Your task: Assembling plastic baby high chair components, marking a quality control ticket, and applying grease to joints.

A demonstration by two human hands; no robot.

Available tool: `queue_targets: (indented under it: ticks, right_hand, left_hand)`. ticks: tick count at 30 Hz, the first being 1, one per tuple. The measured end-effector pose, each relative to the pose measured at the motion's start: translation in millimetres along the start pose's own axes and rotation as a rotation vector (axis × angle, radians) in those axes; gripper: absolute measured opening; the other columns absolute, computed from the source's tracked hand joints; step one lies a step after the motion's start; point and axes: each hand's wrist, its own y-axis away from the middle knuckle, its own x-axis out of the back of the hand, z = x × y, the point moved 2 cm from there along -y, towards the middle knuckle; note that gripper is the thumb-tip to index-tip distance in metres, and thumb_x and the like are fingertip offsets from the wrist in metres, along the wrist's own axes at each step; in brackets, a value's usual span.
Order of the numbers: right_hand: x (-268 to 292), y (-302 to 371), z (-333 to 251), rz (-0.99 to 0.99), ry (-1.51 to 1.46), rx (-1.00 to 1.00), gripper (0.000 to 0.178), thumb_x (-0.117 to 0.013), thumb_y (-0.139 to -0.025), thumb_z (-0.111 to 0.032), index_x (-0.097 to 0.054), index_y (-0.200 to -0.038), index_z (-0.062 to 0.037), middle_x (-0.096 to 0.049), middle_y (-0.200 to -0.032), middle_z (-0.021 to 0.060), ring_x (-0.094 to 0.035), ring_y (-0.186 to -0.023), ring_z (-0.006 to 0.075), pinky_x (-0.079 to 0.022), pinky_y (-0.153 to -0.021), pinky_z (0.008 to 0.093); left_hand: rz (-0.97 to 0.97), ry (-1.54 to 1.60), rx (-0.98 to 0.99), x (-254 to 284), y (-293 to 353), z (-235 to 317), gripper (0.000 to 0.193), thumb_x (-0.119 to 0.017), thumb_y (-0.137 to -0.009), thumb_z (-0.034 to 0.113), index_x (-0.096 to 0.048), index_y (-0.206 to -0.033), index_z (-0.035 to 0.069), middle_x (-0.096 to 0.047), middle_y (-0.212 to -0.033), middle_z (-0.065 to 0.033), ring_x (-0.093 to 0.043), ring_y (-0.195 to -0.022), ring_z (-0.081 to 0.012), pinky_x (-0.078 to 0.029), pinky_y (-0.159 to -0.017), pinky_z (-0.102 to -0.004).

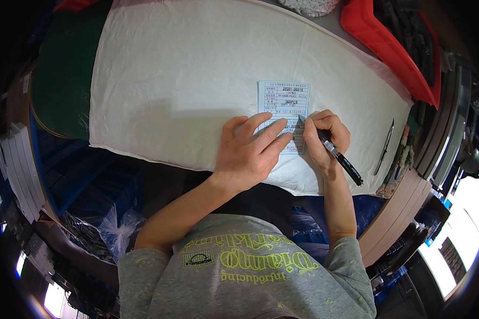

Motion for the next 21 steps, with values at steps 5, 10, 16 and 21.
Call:
queue_targets:
  ticks: [5,10,16,21]
  right_hand:
    - [3.5,4.1,4.3,0.149,-0.143,-0.062,0.017,-0.063,-0.074,0.004,-0.048,-0.069,-0.0009,-0.056,-0.063,0.0097,-0.046,-0.049,0.0083,-0.034,-0.043,0.0216]
    - [-0.4,1.7,-10.3,0.089,-0.205,-0.004,0.016,-0.062,-0.074,0.004,-0.048,-0.070,-0.0006,-0.057,-0.062,0.0099,-0.045,-0.049,0.0074,-0.032,-0.042,0.0212]
    - [-21.9,-4.2,-15.0,-0.015,-0.145,0.026,0.016,-0.065,-0.070,0.003,-0.050,-0.067,-0.0007,-0.056,-0.059,0.0091,-0.046,-0.044,0.0095,-0.033,-0.040,0.0219]
    - [-26.0,-4.5,-13.2,-0.009,-0.064,0.046,0.016,-0.065,-0.072,0.002,-0.050,-0.067,-0.0013,-0.057,-0.059,0.0089,-0.051,-0.047,0.0120,-0.039,-0.042,0.0230]
  left_hand:
    - [0.001,0.006,-0.001,1.7,-0.1,-0.7,0.031,-0.067,-0.064,0.012,-0.067,-0.095,0.017,-0.056,-0.114,0.0049,-0.045,-0.110,-0.0169,-0.030,-0.089,-0.0380]
    - [0.000,0.069,-0.005,3.2,0.7,-1.9,0.027,-0.067,-0.068,0.013,-0.066,-0.095,0.012,-0.057,-0.113,0.0000,-0.047,-0.110,-0.0196,-0.033,-0.090,-0.0392]
    - [0.062,0.050,0.019,5.9,5.2,-5.0,0.020,-0.065,-0.069,0.014,-0.065,-0.088,0.008,-0.059,-0.107,-0.0015,-0.049,-0.109,-0.0181,-0.034,-0.094,-0.0376]
    - [0.082,0.037,-0.003,6.3,4.8,-6.6,0.019,-0.065,-0.070,0.016,-0.065,-0.087,0.008,-0.059,-0.105,-0.0019,-0.050,-0.108,-0.0179,-0.035,-0.092,-0.0368]
